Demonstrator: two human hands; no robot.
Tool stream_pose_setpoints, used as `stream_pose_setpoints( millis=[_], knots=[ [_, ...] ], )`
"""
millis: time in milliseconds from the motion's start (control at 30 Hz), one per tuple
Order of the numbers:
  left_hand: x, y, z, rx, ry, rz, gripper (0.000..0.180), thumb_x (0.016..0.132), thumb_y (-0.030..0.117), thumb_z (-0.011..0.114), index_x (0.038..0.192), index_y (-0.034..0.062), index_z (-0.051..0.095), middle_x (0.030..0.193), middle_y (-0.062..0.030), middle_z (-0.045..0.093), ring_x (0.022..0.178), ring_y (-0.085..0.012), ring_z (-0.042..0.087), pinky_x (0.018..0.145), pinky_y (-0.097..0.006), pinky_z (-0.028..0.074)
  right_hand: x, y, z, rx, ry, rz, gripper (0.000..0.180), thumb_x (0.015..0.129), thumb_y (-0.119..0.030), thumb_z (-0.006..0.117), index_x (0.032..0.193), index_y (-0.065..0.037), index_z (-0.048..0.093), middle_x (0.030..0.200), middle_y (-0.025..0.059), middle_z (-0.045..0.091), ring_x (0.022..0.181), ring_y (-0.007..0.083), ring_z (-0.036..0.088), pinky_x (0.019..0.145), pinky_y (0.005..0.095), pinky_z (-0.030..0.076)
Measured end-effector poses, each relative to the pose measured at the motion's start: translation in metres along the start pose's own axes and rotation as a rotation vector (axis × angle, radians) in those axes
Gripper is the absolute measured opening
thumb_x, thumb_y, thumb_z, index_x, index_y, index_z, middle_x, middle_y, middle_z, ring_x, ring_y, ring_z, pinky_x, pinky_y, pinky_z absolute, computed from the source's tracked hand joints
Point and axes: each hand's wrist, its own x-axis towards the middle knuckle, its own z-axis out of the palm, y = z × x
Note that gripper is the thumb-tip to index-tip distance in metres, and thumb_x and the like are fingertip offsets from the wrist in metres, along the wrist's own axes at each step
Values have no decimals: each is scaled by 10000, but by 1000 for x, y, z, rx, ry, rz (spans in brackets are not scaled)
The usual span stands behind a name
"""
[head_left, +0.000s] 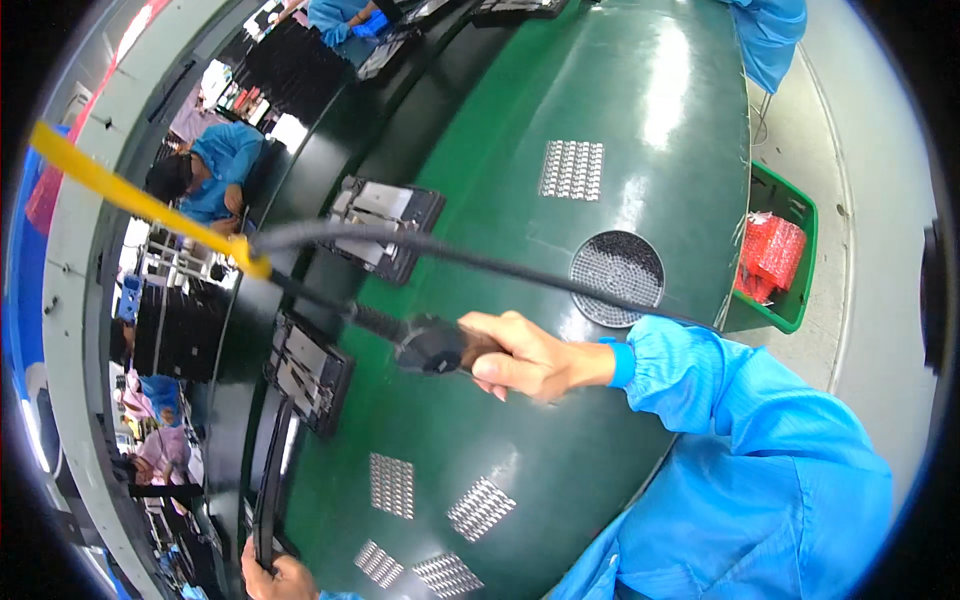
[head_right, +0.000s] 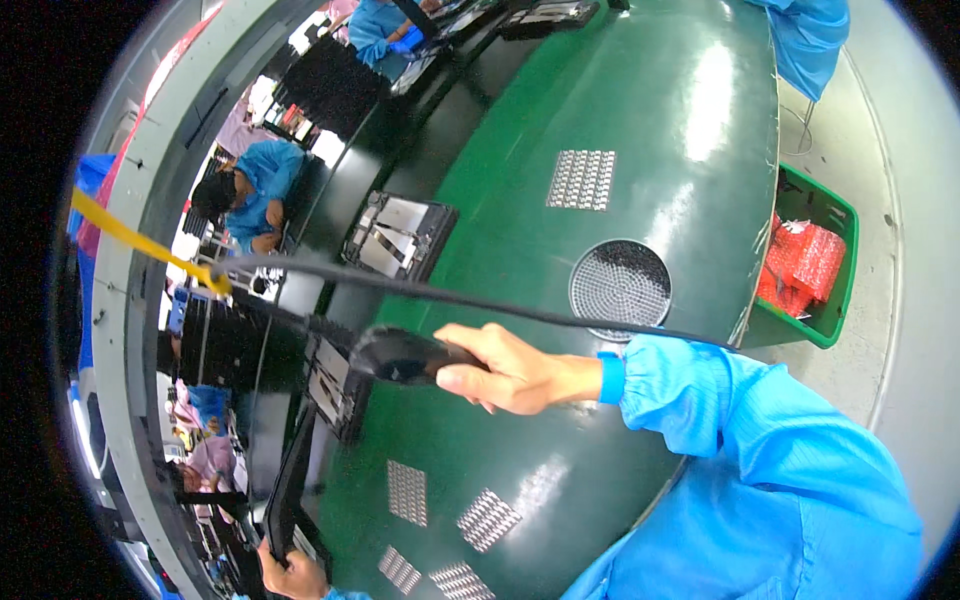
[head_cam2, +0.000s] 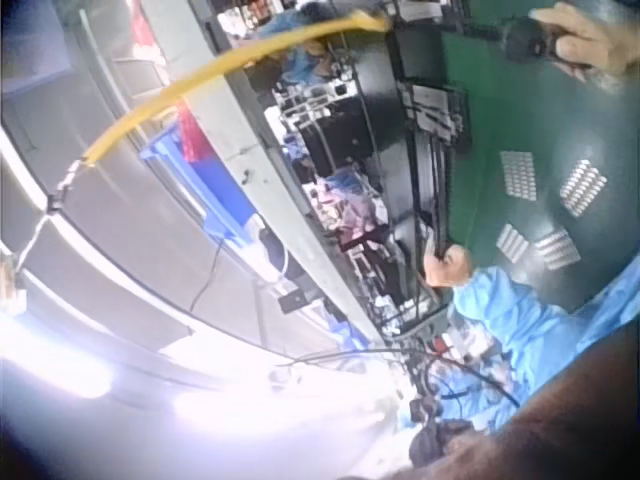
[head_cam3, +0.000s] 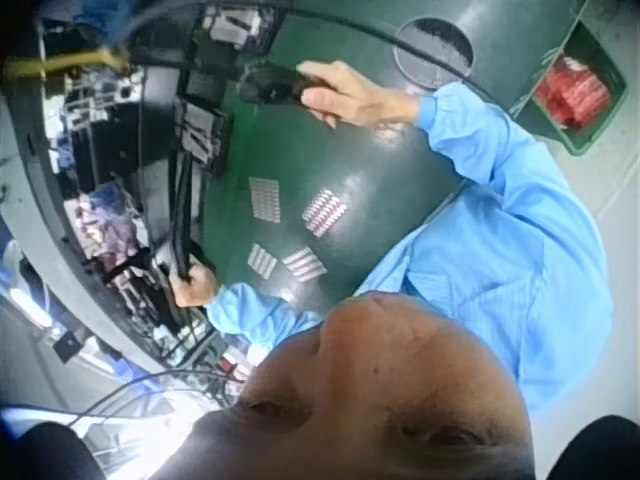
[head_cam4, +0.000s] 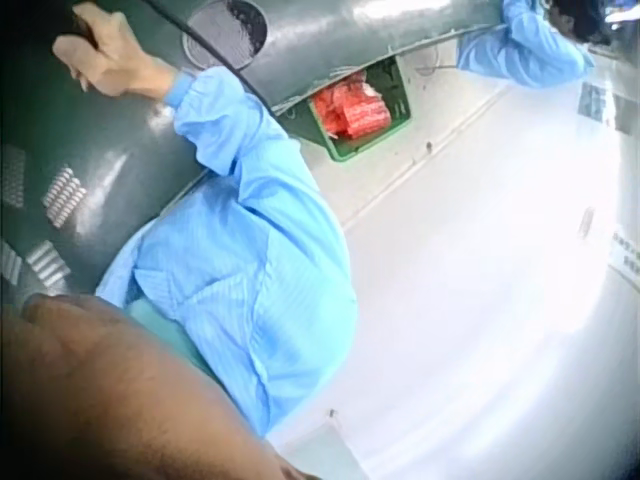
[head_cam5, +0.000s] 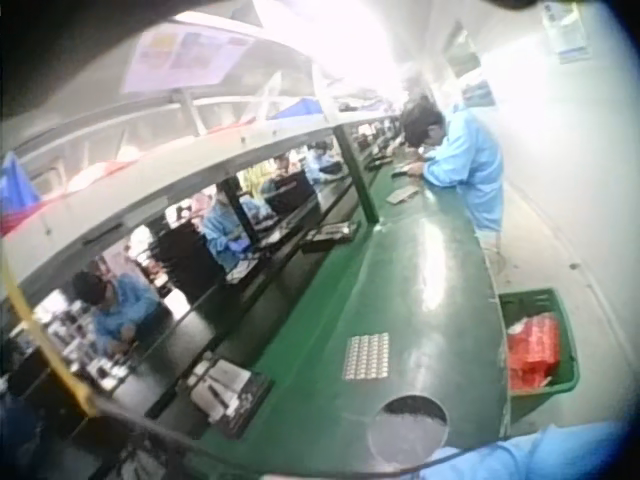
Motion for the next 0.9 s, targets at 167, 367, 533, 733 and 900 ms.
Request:
stream_pose_setpoints(
  millis=[167, 367, 533, 733, 900],
  knots=[
    [11, 133, 16, -323, 36, 372, 339, 595, 6, 560, 922, -51, 629, 800, -189, 662, 690, -347, 650, 652, -370, 530, 1, -28, -23, 28, 157, -160, 384, 935, -398, 474, 850, -31, 394, 616, 64, 542, 470, 105, 532, 410, 233, 421],
    [-32, 225, 15, -509, -239, 457, 350, 639, 53, 599, 976, -38, 620, 903, -182, 661, 829, -342, 656, 717, -413, 516, -5, -52, -78, -49, 360, -132, 756, 892, -646, 270, 1120, 56, 431, 664, 103, 544, 485, 145, 541, 462, 266, 459],
    [-96, 277, 12, -658, -492, 460, 401, 599, 89, 718, 984, 9, 633, 1054, -143, 651, 1084, -373, 566, 977, -549, 337, -16, -39, -98, -66, 387, -150, 660, 908, -580, 358, 1096, 42, 478, 669, 95, 561, 498, 136, 546, 462, 252, 451],
    [-132, 314, 33, -879, -570, 275, 479, 600, 80, 789, 1027, -4, 589, 1212, -201, 557, 1190, -393, 480, 989, -579, 313, -13, -39, -95, -54, 399, -119, 599, 912, -546, 417, 1087, 21, 504, 663, 83, 566, 504, 116, 535, 465, 242, 438],
    [-121, 333, 40, -867, -565, 200, 459, 632, 29, 758, 1050, -24, 575, 1230, -228, 533, 1208, -401, 462, 1002, -567, 305, -18, -35, -104, -58, 400, -135, 600, 911, -544, 423, 1098, 21, 503, 668, 80, 566, 505, 112, 536, 469, 237, 439]
  ],
)
